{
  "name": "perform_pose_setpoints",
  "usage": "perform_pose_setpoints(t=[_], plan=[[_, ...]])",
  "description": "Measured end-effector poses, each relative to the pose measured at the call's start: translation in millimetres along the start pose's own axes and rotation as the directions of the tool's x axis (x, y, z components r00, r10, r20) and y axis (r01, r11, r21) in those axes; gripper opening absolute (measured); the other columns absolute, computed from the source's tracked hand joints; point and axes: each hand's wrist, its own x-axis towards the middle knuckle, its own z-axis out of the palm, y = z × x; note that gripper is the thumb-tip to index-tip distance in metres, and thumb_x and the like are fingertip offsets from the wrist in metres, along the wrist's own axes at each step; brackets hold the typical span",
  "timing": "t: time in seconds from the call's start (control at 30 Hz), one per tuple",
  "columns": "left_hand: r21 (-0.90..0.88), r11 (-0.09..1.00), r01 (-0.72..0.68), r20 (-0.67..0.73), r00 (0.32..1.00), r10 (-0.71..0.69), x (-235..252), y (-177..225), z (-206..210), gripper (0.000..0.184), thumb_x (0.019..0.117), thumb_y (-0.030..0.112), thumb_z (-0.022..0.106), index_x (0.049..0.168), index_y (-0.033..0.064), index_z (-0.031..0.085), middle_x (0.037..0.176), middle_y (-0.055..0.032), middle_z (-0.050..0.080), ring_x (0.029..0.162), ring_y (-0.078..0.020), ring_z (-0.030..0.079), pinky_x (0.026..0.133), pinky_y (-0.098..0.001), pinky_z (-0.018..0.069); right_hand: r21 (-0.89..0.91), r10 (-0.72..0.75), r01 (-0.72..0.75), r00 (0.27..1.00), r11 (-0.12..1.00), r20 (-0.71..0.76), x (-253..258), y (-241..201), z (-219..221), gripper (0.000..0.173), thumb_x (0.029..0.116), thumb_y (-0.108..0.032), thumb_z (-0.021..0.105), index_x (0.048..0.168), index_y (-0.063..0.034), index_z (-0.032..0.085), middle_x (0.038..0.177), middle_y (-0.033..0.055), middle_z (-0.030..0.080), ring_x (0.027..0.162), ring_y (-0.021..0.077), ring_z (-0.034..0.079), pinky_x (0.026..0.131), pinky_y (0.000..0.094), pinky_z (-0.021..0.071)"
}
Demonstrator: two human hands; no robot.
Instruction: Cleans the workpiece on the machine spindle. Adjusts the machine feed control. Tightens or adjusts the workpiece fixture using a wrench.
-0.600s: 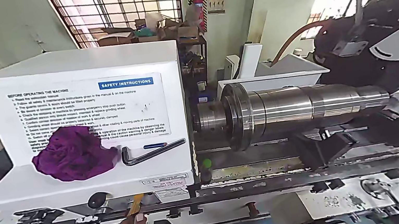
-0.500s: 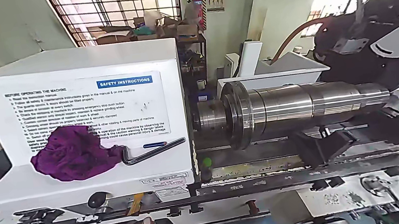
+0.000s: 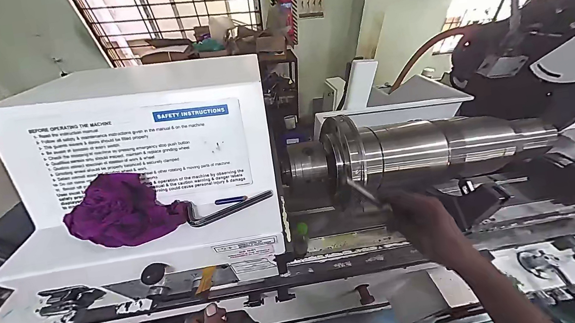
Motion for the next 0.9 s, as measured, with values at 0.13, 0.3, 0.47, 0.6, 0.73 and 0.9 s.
perform_pose_setpoints(t=[0.13,0.3,0.47,0.6,0.73,0.9], plan=[[-0.050,0.997,0.056,0.094,0.994,-0.051,-14.6,4.4,15.6,0.023,0.1066,0.014,0.047,0.091,0.0064,0.063,0.056,0.0099,0.059,0.044,-0.0039,0.058,0.043,-0.0231,0.0547,-0.109,-0.094,0.089,0.995,0.990,-0.044,82.4,-11.0,-16.6,0.032,0.1001,-0.017,0.066,0.129,-0.0036,0.066,0.086,0.0104,0.068,0.063,0.0175,0.061,0.059,0.0385,0.0550],[-0.030,0.997,0.073,0.251,0.966,-0.063,-46.5,0.1,33.3,0.024,0.1061,0.015,0.048,0.093,0.0026,0.064,0.060,0.0059,0.061,0.047,-0.0040,0.059,0.046,-0.0238,0.0555,-0.282,-0.030,0.045,0.998,0.958,0.059,171.6,-22.8,-4.4,0.029,0.1018,-0.020,0.062,0.126,-0.0052,0.068,0.089,0.0118,0.070,0.073,0.0236,0.067,0.072,0.0469,0.0565],[0.077,0.997,0.018,0.319,0.947,-0.042,-67.7,-2.9,34.6,0.026,0.1043,0.016,0.051,0.090,-0.0006,0.065,0.059,0.0031,0.060,0.046,-0.0039,0.058,0.045,-0.0233,0.0526,-0.379,0.097,-0.024,0.980,0.925,0.174,209.7,-15.7,24.6,0.024,0.1018,-0.022,0.063,0.115,-0.0030,0.069,0.095,0.0184,0.071,0.080,0.0333,0.071,0.078,0.0567,0.0576],[0.117,0.993,0.026,0.291,0.955,-0.059,-69.6,-8.0,22.6,0.026,0.1046,0.014,0.051,0.089,-0.0002,0.065,0.061,0.0019,0.064,0.048,-0.0045,0.060,0.046,-0.0238,0.0538,-0.468,0.150,-0.028,0.962,0.883,0.227,223.6,-3.6,34.4,0.029,0.1019,-0.023,0.062,0.124,-0.0051,0.068,0.108,0.0225,0.070,0.094,0.0405,0.070,0.085,0.0634,0.0543],[0.158,0.987,0.011,0.250,0.967,-0.050,-61.5,-15.2,9.4,0.028,0.1053,0.018,0.051,0.089,0.0004,0.066,0.061,0.0027,0.063,0.048,-0.0039,0.060,0.046,-0.0235,0.0541,-0.509,0.099,0.135,0.908,0.850,0.407,233.5,-13.8,19.6,0.026,0.1009,-0.015,0.064,0.123,-0.0023,0.069,0.108,0.0220,0.070,0.095,0.0379,0.069,0.088,0.0579,0.0540],[0.156,0.987,-0.045,0.266,0.964,0.002,-47.0,-15.9,5.3,0.028,0.1059,0.019,0.050,0.090,0.0017,0.065,0.061,0.0027,0.063,0.047,-0.0052,0.060,0.045,-0.0244,0.0548,-0.616,0.173,0.135,0.894,0.776,0.413,247.9,-20.9,27.3,0.022,0.0987,-0.019,0.067,0.112,-0.0023,0.069,0.094,0.0184,0.069,0.083,0.0345,0.069,0.076,0.0561,0.0572]])
